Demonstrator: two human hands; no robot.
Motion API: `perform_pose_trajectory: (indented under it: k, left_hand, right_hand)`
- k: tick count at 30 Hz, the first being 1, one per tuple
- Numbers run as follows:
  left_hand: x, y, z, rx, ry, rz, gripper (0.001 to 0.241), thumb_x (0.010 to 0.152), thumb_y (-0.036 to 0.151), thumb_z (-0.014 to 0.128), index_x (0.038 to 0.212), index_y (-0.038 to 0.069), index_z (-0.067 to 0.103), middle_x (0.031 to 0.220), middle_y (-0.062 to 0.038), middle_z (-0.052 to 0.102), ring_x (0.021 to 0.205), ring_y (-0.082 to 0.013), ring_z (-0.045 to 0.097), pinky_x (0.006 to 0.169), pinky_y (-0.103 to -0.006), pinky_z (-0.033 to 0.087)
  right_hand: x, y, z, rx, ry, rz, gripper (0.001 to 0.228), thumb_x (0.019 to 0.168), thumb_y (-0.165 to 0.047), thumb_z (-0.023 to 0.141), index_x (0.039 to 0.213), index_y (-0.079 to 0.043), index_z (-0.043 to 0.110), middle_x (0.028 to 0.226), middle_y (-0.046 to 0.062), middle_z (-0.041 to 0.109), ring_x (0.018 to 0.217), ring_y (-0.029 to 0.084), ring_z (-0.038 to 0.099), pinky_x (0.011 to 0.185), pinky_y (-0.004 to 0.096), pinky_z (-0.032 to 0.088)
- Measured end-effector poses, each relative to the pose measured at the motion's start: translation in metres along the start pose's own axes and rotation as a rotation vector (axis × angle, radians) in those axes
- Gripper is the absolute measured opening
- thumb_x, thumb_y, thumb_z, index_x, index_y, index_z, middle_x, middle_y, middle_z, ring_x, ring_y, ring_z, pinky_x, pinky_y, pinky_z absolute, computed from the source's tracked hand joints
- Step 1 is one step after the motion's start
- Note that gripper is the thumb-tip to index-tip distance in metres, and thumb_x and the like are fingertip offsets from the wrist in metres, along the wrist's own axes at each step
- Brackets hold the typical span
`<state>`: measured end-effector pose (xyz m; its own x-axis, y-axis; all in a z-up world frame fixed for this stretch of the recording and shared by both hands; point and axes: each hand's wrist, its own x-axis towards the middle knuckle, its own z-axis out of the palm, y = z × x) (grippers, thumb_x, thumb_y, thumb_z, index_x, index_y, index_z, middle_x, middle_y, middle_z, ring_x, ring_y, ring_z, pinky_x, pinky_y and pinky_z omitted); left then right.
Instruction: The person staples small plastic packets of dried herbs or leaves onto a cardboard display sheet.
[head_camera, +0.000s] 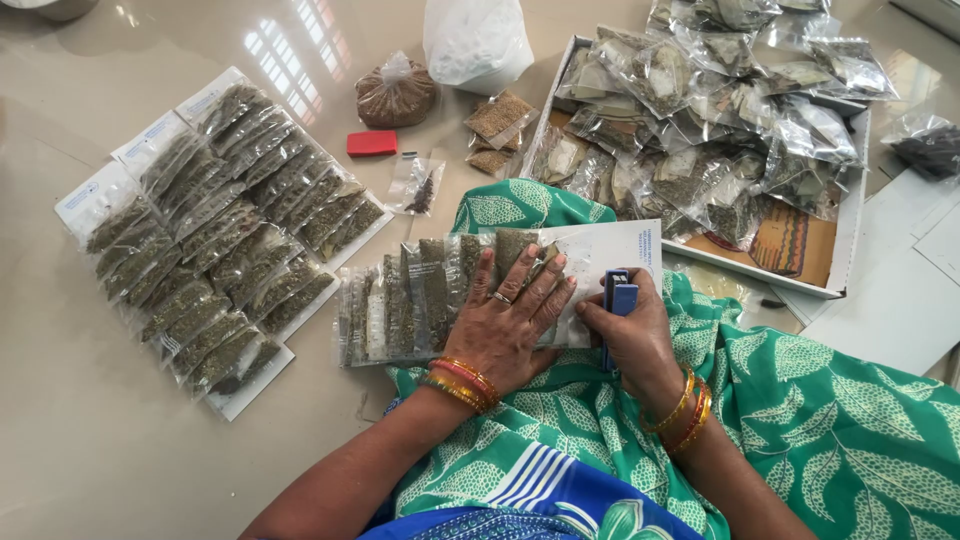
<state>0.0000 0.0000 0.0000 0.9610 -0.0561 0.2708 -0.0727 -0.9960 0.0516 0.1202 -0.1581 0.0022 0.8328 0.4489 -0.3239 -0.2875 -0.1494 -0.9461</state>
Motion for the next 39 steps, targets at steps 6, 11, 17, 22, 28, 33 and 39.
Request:
perform_pose_trajectory:
  k: [6, 11, 17, 22, 28, 33, 39]
  left_hand:
    - [0.001, 0.000, -0.003, 0.066, -0.021, 0.002, 0.088, 0.087, 0.063, 0.061, 0.160, 0.019, 0.038, 0.171, -0.007, 0.024, 0.159, -0.0315, 0.009, 0.125, -0.0619, -0.005]
    - [0.002, 0.001, -0.004, 0.008, -0.038, -0.028, 0.090, 0.085, 0.059, 0.065, 0.160, 0.017, 0.037, 0.170, -0.008, 0.024, 0.159, -0.0329, 0.009, 0.125, -0.0624, -0.004]
    - [0.000, 0.003, 0.007, -0.088, 0.039, -0.079, 0.094, 0.082, 0.055, 0.070, 0.159, 0.011, 0.036, 0.168, -0.013, 0.027, 0.158, -0.0348, 0.015, 0.125, -0.0647, 0.001]
    - [-0.001, 0.003, 0.015, -0.094, 0.102, -0.083, 0.086, 0.086, 0.050, 0.069, 0.156, 0.009, 0.039, 0.167, -0.016, 0.031, 0.158, -0.0361, 0.018, 0.126, -0.0665, 0.002]
    - [0.001, 0.003, 0.019, -0.039, 0.079, -0.072, 0.075, 0.088, 0.052, 0.065, 0.152, 0.018, 0.044, 0.166, -0.017, 0.031, 0.157, -0.0374, 0.017, 0.123, -0.0700, 0.001]
    - [0.003, 0.006, 0.010, -0.006, 0.049, -0.086, 0.074, 0.087, 0.057, 0.064, 0.153, 0.029, 0.045, 0.165, -0.017, 0.033, 0.156, -0.0386, 0.018, 0.120, -0.0736, -0.001]
    - [0.024, 0.016, -0.018, 0.091, -0.118, -0.145, 0.079, 0.080, 0.060, 0.066, 0.153, 0.040, 0.043, 0.159, -0.020, 0.035, 0.149, -0.0470, 0.021, 0.111, -0.0818, -0.004]
  right_hand:
    - [0.004, 0.008, -0.001, -0.020, 0.020, -0.021, 0.043, 0.082, -0.003, 0.077, 0.118, -0.004, 0.053, 0.089, 0.006, 0.069, 0.070, 0.013, 0.067, 0.056, 0.027, 0.056]
    - [-0.004, 0.006, -0.004, -0.479, 0.190, -0.295, 0.045, 0.087, -0.017, 0.079, 0.118, -0.002, 0.049, 0.091, 0.011, 0.075, 0.077, 0.016, 0.075, 0.066, 0.029, 0.063]
    - [-0.024, -0.002, 0.005, -0.641, 0.130, -0.540, 0.060, 0.081, -0.026, 0.086, 0.122, -0.002, 0.050, 0.095, 0.013, 0.074, 0.085, 0.021, 0.076, 0.072, 0.034, 0.064]
    - [-0.021, 0.006, 0.005, -0.839, 0.102, -0.580, 0.063, 0.075, -0.029, 0.088, 0.121, -0.004, 0.053, 0.097, 0.016, 0.072, 0.085, 0.030, 0.075, 0.072, 0.042, 0.060]
    - [-0.018, 0.007, 0.010, -0.877, 0.124, -0.589, 0.058, 0.076, -0.018, 0.082, 0.123, -0.004, 0.052, 0.097, 0.020, 0.071, 0.086, 0.036, 0.073, 0.072, 0.046, 0.059]
    - [-0.018, 0.009, 0.007, -0.887, 0.139, -0.536, 0.052, 0.081, -0.016, 0.078, 0.125, -0.005, 0.052, 0.091, 0.018, 0.071, 0.081, 0.035, 0.074, 0.070, 0.045, 0.059]
    - [-0.035, -0.009, -0.007, -0.722, 0.127, -0.388, 0.056, 0.081, -0.025, 0.081, 0.123, -0.004, 0.049, 0.091, 0.014, 0.072, 0.079, 0.025, 0.075, 0.066, 0.037, 0.062]
